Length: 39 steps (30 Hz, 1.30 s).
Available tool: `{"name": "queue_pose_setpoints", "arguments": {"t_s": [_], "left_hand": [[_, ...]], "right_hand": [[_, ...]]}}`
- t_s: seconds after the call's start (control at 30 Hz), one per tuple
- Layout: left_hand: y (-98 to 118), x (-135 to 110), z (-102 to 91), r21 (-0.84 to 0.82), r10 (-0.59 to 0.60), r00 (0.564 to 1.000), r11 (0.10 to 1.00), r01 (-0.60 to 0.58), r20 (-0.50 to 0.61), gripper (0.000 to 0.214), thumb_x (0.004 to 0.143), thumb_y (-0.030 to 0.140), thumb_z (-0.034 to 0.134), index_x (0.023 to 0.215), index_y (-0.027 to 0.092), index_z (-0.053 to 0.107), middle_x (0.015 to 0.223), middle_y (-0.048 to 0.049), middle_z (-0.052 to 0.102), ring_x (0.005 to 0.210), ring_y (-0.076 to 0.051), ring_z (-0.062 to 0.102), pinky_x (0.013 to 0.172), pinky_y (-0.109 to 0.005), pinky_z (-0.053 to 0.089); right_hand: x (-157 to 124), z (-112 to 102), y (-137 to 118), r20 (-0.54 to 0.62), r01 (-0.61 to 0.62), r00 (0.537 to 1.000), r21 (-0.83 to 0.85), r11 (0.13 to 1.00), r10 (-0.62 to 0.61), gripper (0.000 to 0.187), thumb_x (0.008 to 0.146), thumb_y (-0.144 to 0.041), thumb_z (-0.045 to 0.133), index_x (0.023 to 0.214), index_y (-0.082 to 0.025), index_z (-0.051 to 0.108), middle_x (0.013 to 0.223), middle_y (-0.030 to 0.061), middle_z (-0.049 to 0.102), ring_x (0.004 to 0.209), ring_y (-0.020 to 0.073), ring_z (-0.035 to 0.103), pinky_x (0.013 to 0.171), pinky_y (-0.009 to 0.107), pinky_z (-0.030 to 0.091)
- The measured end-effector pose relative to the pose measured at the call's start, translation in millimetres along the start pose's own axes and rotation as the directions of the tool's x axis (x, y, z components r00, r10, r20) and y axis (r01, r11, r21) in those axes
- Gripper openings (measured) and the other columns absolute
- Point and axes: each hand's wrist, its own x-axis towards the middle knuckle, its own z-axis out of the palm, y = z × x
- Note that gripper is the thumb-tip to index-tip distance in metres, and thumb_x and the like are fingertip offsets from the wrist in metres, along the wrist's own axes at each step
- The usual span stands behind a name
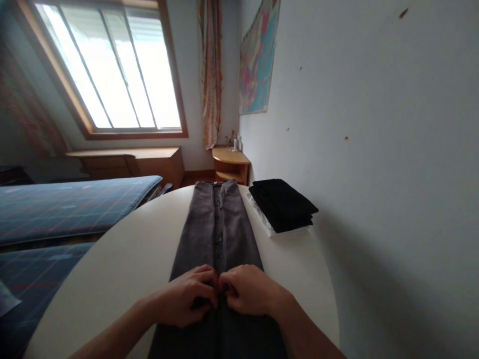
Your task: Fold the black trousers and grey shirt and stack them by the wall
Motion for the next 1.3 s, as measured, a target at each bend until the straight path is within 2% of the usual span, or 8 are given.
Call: {"name": "queue_pose_setpoints", "arguments": {"t_s": [0.13, 0.27, 0.47, 0.63, 0.87, 1.07, 1.2, 1.3], "left_hand": [[5, 1, -3.7, 0.011, 0.01, 1.0, 1.0, -0.01, 0.019, 0.025, 0.078, 0.009, 0.065, 0.092, 0.029, 0.073, 0.102, -0.0015, 0.065, 0.106, -0.02, 0.056, 0.099, -0.035, 0.045], [9, 2, -5.1, -0.019, 0.052, 0.997, 0.998, -0.053, -0.049, 0.022, 0.087, 0.011, 0.06, 0.093, 0.028, 0.072, 0.101, -0.0027, 0.064, 0.104, -0.017, 0.057, 0.098, -0.031, 0.046], [4, 2, -2.1, 0.006, 0.021, 1.0, 1.0, -0.02, -0.012, 0.021, 0.086, 0.015, 0.066, 0.098, 0.03, 0.072, 0.102, -0.0013, 0.061, 0.104, -0.016, 0.056, 0.093, -0.027, 0.048], [-9, 0, -2.7, 0.091, -0.08, 0.991, 0.992, 0.09, -0.104, 0.032, 0.084, 0.018, 0.068, 0.113, 0.03, 0.067, 0.114, -0.0027, 0.06, 0.108, -0.02, 0.055, 0.096, -0.033, 0.047], [-23, 4, 0.8, 0.277, -0.032, 0.994, 0.959, 0.061, -0.108, 0.028, 0.095, 0.017, 0.052, 0.113, 0.033, 0.067, 0.107, -0.0023, 0.061, 0.098, -0.018, 0.057, 0.085, -0.03, 0.048], [-24, 9, 3.9, 0.476, 0.0, 0.998, 0.879, 0.034, -0.07, 0.015, 0.1, 0.026, 0.048, 0.1, 0.026, 0.063, 0.093, -0.0007, 0.062, 0.085, -0.018, 0.056, 0.073, -0.03, 0.045], [-25, 9, 5.9, 0.49, 0.047, 0.992, 0.871, 0.016, -0.116, 0.013, 0.101, 0.028, 0.048, 0.103, 0.026, 0.061, 0.095, -0.0001, 0.062, 0.087, -0.018, 0.056, 0.074, -0.03, 0.045], [-26, 9, 6.6, 0.487, 0.089, 0.985, 0.873, -0.006, -0.147, 0.013, 0.101, 0.028, 0.049, 0.107, 0.026, 0.06, 0.098, -0.0003, 0.062, 0.089, -0.018, 0.056, 0.078, -0.031, 0.045]], "right_hand": [[0, 1, 2, 0.017, -0.004, 1.0, -0.015, 1.0, 0.004, 0.016, 0.073, -0.014, 0.059, 0.085, -0.021, 0.067, 0.078, -0.0021, 0.067, 0.071, 0.0137, 0.059, 0.065, 0.021, 0.036], [1, -1, 3, 0.001, 0.022, 1.0, 0.031, 0.999, -0.022, 0.013, 0.074, -0.015, 0.06, 0.085, -0.019, 0.067, 0.082, -0.0005, 0.068, 0.074, 0.0143, 0.06, 0.068, 0.022, 0.038], [0, -2, 5, 0.02, -0.022, 1.0, 0.099, 0.995, 0.02, 0.014, 0.075, -0.014, 0.06, 0.087, -0.019, 0.064, 0.078, -0.002, 0.065, 0.07, 0.0127, 0.058, 0.064, 0.02, 0.037], [6, -3, 4, -0.138, -0.123, 0.979, 0.177, 0.977, 0.148, 0.012, 0.083, -0.019, 0.057, 0.095, -0.019, 0.06, 0.077, -0.002, 0.065, 0.067, 0.0119, 0.058, 0.061, 0.021, 0.037], [57, -19, 15, -0.338, -0.36, 0.879, -0.007, 0.933, 0.337, 0.016, 0.093, -0.031, 0.053, 0.093, -0.019, 0.064, 0.089, 0.0048, 0.07, 0.08, 0.0172, 0.065, 0.07, 0.026, 0.041], [115, -21, 38, -0.425, -0.573, 0.792, -0.27, 0.774, 0.438, 0.032, 0.094, -0.041, 0.055, 0.109, -0.014, 0.062, 0.106, 0.0153, 0.071, 0.097, 0.0277, 0.069, 0.079, 0.033, 0.048], [136, -17, 47, -0.426, -0.62, 0.766, -0.295, 0.727, 0.481, 0.025, 0.094, -0.029, 0.051, 0.105, -0.011, 0.065, 0.101, 0.0175, 0.073, 0.096, 0.0293, 0.071, 0.081, 0.035, 0.049], [141, -17, 49, -0.434, -0.599, 0.776, -0.276, 0.752, 0.458, 0.027, 0.095, -0.027, 0.046, 0.106, -0.012, 0.065, 0.1, 0.0172, 0.073, 0.097, 0.0288, 0.07, 0.083, 0.036, 0.048]]}}
